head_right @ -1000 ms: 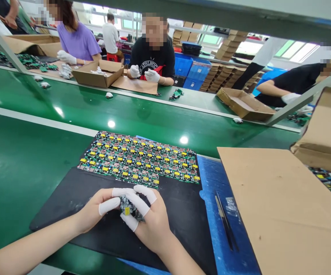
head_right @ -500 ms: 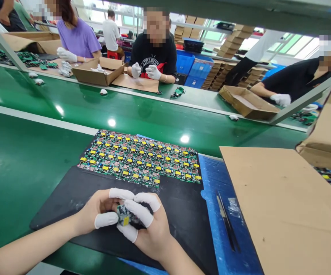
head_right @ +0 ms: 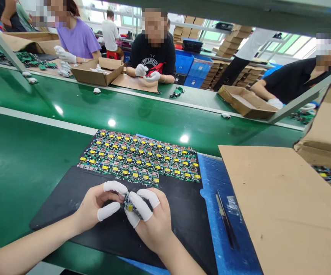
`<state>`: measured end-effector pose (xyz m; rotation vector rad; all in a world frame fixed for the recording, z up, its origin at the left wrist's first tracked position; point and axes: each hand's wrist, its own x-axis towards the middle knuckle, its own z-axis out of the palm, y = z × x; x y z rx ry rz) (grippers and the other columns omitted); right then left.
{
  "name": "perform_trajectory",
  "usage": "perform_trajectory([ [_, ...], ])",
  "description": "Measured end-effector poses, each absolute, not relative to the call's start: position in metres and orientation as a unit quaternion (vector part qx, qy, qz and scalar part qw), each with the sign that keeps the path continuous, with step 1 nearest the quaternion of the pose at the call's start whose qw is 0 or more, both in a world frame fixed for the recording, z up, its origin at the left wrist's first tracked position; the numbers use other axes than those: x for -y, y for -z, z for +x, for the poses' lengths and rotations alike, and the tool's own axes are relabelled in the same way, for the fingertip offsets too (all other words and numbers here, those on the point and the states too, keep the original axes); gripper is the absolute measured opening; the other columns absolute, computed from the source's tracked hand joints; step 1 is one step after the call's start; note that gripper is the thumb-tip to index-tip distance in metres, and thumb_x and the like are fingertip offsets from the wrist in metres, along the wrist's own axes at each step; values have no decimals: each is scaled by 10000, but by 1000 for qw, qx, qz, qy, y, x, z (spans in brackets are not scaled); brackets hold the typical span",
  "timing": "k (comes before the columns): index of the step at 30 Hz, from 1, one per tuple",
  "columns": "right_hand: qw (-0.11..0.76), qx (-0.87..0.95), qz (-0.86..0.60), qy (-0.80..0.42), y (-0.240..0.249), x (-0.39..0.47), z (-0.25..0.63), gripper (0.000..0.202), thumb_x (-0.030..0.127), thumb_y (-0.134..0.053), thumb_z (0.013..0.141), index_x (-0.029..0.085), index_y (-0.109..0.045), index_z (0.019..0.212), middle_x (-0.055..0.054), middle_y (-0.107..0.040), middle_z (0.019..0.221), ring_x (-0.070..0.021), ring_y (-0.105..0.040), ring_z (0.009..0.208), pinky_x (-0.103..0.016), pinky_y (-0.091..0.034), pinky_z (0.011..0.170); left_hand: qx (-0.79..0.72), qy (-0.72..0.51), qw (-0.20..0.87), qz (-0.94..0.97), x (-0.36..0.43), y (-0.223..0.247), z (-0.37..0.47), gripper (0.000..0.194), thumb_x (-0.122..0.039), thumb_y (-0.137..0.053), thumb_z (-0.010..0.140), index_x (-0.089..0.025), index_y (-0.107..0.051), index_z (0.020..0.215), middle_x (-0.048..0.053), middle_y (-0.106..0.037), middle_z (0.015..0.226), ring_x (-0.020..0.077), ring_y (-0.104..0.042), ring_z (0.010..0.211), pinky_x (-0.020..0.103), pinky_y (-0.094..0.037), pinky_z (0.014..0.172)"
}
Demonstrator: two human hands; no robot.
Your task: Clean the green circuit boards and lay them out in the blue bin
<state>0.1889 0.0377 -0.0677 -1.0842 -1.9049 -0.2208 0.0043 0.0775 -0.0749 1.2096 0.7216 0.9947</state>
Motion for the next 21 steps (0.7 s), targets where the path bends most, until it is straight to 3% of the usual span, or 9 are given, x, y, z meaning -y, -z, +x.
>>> perform_trajectory([
  [3,445,776,-433,113,69,-37,188,165,167,-618,921,178,-648,1083,-73,-646,887,-202,-604,846,-328,-586,714,-333,-477,494,646,-75,74,4,283,-88,-740,730,-233,-743,973,1,-756,844,101,-696,713,160,-583,704],
  [8,444,787,-412,117,71,-35,186,222,165,-659,897,156,-664,1119,-74,-707,856,-211,-610,852,-340,-564,723,-295,-516,227,772,-78,72,5,212,-109,-641,811,-182,-713,996,40,-766,772,129,-703,639,196,-598,632],
  [11,452,792,-397,107,71,-35,187,282,170,-687,872,141,-659,1152,-79,-733,857,-226,-613,865,-356,-543,734,-274,-506,136,807,-79,73,4,241,-114,-607,852,-205,-717,1045,44,-790,808,152,-723,675,229,-606,667],
  [17,457,788,-412,-17,69,-34,188,385,251,-700,872,213,-617,1246,-75,-754,915,-238,-623,874,-377,-557,712,-331,-453,209,801,-74,74,1,236,-134,-638,844,-251,-775,996,57,-802,834,197,-736,735,284,-599,736],
  [21,483,754,-422,-140,66,-34,188,357,336,-725,854,255,-631,1189,-55,-739,922,-222,-630,848,-359,-571,697,-369,-438,400,715,-77,69,1,131,-209,-685,826,-245,-803,871,57,-795,805,202,-726,730,287,-591,699],
])
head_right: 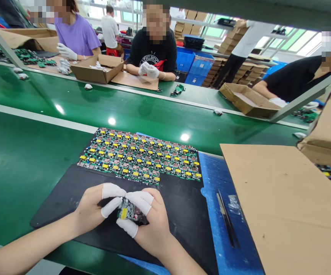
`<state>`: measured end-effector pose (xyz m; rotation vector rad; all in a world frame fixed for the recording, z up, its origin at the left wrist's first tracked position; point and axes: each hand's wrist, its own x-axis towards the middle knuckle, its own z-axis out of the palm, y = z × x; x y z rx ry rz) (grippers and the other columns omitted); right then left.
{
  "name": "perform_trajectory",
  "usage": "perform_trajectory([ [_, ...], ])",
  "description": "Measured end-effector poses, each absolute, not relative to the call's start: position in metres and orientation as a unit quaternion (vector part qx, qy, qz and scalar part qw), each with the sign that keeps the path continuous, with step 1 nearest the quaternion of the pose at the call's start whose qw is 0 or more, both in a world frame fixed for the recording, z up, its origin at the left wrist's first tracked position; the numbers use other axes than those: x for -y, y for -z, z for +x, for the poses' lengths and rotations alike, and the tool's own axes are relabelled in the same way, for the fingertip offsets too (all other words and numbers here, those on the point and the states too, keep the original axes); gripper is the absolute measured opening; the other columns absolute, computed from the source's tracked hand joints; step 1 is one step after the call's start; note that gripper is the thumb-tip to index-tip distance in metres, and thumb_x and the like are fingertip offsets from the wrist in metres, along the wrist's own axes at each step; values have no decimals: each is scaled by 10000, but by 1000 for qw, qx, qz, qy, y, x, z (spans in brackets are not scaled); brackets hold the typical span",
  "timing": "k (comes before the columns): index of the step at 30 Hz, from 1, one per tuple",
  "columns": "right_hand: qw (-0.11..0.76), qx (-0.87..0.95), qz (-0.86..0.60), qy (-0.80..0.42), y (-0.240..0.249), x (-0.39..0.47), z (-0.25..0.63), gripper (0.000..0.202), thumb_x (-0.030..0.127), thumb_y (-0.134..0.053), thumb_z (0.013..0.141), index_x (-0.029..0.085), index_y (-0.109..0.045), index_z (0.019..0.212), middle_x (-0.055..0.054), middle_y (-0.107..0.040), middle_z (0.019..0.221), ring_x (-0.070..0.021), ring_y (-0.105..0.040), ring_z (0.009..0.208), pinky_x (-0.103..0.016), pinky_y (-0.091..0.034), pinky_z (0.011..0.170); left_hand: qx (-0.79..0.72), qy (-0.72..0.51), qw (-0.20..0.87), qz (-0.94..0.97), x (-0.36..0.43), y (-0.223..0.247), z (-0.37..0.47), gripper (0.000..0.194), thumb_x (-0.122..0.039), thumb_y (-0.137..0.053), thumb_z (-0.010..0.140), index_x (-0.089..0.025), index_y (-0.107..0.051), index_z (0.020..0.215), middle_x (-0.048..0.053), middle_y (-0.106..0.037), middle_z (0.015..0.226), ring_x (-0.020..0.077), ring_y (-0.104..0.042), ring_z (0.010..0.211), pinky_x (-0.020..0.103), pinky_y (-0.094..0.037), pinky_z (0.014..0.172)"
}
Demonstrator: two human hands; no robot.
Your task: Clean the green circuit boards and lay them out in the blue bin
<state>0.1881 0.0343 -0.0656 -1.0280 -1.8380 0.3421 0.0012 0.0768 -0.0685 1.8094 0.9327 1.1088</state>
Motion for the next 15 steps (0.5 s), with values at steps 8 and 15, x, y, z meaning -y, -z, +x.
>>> perform_trajectory([
  [8,501,726,-413,-224,64,-36,195,361,352,-724,852,281,-639,1196,-56,-725,975,-215,-643,845,-328,-572,642,-318,-317,795,408,-81,64,5,294,-304,-853,656,-170,-735,890,18,-708,698,130,-641,618,198,-539,541],
  [15,487,755,-407,-164,66,-37,193,382,316,-718,853,270,-622,1220,-61,-728,951,-219,-647,839,-345,-580,674,-319,-256,862,301,-85,60,7,317,-262,-892,585,-145,-702,810,11,-683,738,75,-590,568,140,-522,475],
])
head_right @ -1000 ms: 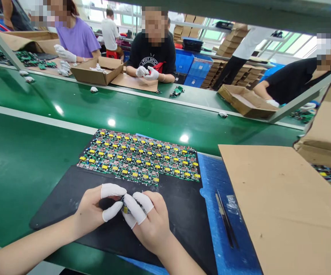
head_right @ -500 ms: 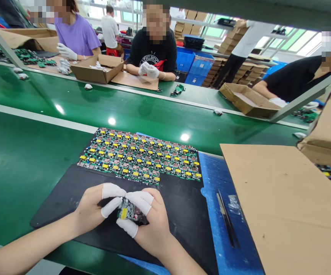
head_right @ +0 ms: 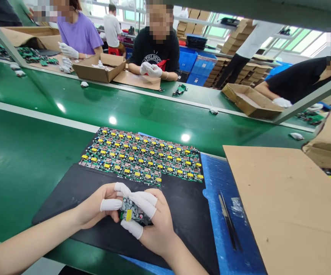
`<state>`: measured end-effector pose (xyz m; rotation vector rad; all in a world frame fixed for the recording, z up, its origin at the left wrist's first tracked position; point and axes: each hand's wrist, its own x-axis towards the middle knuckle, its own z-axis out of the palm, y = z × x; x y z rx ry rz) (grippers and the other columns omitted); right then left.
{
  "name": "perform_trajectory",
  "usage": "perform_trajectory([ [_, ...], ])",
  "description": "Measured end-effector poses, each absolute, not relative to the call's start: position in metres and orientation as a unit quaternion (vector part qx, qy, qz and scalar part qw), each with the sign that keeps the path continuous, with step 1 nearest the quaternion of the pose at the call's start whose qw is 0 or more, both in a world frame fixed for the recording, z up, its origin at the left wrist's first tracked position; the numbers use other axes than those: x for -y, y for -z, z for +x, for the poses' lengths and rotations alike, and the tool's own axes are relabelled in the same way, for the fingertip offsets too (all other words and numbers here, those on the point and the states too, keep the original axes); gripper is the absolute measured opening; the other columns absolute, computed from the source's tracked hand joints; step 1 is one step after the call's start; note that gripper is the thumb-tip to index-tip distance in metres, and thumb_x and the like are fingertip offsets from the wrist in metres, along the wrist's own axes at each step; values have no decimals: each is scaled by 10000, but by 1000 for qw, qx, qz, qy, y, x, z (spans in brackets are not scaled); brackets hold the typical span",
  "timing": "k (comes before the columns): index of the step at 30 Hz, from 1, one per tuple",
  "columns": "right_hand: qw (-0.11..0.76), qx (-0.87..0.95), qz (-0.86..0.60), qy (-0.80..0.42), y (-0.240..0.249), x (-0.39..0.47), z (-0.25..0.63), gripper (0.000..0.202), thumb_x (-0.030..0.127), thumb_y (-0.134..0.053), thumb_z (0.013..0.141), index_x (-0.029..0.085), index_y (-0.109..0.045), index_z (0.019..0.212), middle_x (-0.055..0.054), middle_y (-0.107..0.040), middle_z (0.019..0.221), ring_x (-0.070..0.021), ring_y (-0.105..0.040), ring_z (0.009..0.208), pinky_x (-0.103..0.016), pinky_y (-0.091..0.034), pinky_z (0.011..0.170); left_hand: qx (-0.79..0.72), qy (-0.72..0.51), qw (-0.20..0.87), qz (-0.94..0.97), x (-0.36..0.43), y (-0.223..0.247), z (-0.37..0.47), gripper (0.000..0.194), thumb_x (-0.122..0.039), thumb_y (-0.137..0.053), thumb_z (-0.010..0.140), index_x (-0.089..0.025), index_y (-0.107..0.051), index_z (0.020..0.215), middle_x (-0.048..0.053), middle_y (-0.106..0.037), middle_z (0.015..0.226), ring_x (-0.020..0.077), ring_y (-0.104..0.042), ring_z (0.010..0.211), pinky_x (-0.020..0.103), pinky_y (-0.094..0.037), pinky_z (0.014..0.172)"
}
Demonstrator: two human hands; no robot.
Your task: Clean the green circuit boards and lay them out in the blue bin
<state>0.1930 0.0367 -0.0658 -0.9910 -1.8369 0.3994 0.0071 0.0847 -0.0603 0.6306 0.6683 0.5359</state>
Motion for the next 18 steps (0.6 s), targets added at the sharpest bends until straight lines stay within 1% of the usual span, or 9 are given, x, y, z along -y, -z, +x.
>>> perform_trajectory([
  [2,488,756,-403,-167,66,-37,193,379,324,-709,860,271,-619,1225,-63,-730,963,-220,-653,846,-344,-582,679,-303,-249,875,283,-85,62,7,300,-241,-885,590,-150,-703,810,3,-671,732,65,-579,558,136,-528,479],
  [6,487,754,-397,-189,65,-35,194,391,338,-703,869,283,-607,1244,-65,-728,972,-223,-660,840,-356,-585,693,-283,-240,889,270,-86,66,6,282,-230,-871,601,-158,-711,821,-3,-648,713,76,-590,579,137,-538,480],
  [12,497,747,-392,-205,65,-32,196,427,327,-719,855,288,-608,1265,-74,-729,999,-231,-661,871,-359,-592,683,-283,-242,883,285,-87,67,5,344,-265,-909,557,-154,-701,807,5,-653,727,90,-596,601,133,-527,449],
  [18,487,765,-386,-171,67,-34,199,431,364,-726,849,278,-615,1256,-66,-752,959,-226,-653,845,-365,-597,683,-286,-233,879,302,-88,67,5,372,-291,-918,557,-139,-667,786,12,-658,732,88,-592,608,126,-525,443],
])
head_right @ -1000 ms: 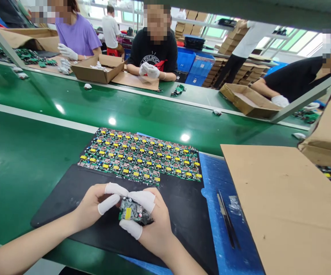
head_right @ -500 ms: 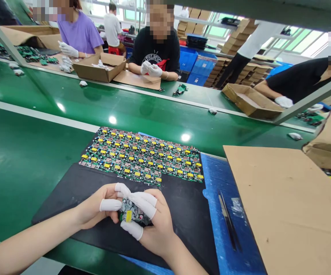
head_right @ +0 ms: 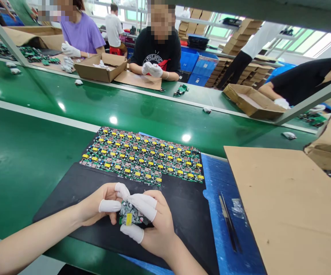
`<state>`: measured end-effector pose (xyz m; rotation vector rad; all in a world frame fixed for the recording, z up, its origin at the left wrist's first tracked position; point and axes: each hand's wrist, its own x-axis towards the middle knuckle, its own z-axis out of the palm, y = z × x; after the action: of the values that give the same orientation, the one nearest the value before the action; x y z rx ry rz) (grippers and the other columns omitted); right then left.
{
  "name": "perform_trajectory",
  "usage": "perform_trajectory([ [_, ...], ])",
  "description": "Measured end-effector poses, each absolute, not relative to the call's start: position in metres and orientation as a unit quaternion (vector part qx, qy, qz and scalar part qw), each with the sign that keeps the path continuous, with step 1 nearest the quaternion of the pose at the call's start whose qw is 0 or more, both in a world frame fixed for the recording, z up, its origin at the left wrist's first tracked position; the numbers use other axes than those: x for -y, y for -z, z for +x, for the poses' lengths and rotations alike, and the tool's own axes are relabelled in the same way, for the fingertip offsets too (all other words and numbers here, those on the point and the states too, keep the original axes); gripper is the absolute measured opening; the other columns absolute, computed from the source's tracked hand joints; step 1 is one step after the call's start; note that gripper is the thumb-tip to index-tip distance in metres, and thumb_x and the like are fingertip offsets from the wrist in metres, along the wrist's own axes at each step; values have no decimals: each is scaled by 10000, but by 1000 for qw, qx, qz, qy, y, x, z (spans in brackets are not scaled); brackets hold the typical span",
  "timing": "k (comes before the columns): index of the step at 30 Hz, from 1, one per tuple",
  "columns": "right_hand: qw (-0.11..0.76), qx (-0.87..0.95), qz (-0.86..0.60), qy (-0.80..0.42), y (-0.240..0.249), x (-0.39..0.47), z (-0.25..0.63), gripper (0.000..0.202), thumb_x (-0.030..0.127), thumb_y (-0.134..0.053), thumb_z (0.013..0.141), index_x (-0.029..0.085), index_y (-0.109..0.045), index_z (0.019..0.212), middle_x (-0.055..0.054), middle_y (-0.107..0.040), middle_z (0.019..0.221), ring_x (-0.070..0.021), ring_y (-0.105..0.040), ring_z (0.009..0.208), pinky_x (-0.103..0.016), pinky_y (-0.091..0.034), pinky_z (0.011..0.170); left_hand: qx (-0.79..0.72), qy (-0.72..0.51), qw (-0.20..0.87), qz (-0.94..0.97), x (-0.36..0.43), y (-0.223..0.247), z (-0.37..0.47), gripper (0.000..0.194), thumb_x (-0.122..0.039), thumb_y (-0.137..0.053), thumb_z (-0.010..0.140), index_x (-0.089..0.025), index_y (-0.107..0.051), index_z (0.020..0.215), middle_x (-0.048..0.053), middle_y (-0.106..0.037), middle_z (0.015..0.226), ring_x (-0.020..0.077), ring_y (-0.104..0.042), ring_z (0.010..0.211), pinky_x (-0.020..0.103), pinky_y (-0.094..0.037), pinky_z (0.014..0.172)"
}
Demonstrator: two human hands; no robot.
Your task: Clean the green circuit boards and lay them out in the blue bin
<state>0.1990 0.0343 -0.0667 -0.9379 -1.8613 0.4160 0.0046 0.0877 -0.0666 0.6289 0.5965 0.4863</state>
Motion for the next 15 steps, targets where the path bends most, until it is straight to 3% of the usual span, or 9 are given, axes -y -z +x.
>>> perform_trajectory([
  [15,483,778,-371,-154,72,-33,193,425,339,-705,872,263,-601,1277,-64,-751,926,-230,-646,837,-363,-606,669,-255,-167,900,312,-94,73,0,346,-201,-852,574,-162,-578,783,-9,-628,769,123,-651,674,183,-594,473],
])
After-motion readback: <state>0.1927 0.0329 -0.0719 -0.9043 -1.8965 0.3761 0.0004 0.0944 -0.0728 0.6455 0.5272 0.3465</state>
